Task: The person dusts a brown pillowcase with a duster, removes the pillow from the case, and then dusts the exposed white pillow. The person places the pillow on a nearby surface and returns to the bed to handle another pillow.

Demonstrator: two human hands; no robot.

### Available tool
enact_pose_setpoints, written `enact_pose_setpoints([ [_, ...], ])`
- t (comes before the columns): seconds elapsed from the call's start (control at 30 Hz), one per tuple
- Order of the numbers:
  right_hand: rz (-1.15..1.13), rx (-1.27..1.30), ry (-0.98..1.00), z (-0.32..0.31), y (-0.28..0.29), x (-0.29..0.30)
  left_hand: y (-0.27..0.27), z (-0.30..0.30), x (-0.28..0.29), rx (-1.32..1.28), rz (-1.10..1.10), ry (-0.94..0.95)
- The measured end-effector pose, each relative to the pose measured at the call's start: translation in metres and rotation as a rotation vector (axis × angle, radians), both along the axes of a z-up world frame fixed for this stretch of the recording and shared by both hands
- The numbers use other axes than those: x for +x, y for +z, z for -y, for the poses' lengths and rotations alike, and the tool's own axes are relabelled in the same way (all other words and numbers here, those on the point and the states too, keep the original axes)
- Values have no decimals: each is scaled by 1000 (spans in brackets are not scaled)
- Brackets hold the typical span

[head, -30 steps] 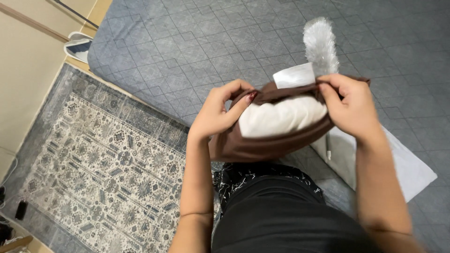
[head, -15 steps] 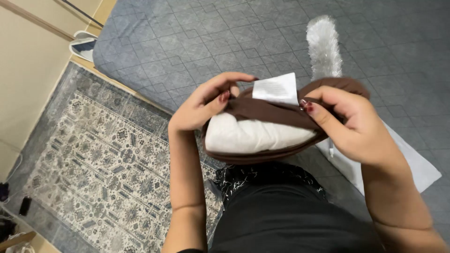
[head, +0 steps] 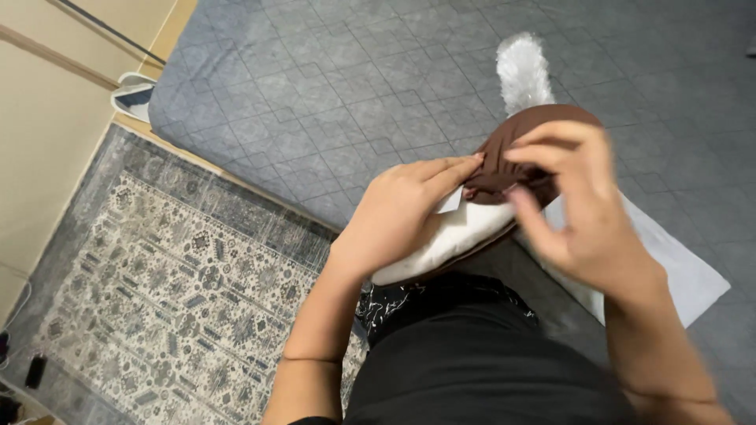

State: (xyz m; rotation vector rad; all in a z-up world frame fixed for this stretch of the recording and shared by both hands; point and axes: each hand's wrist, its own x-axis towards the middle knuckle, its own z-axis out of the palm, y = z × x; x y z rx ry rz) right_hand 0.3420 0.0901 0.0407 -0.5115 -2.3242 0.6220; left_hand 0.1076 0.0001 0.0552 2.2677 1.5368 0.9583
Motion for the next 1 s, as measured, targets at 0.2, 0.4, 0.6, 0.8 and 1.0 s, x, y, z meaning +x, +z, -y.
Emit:
enact_pose_setpoints([
  [0.2,-59,82,-225,15,18,9,-6,-14,0,16,24,80],
  [0.4,39,179,-327,13,-10,13,-26,-28,-5,-44,130,206],
  [0.6,18,211,-294,8,13,-3,-24,-30,-17,-18,201,160],
  [0.8,6,234,-328,-4,-19,-8,-19,-24,-22,-19,228,122],
  [1.0,-71,281,-305,0,10,-24,-20,-23,-26,-10,256,35],
])
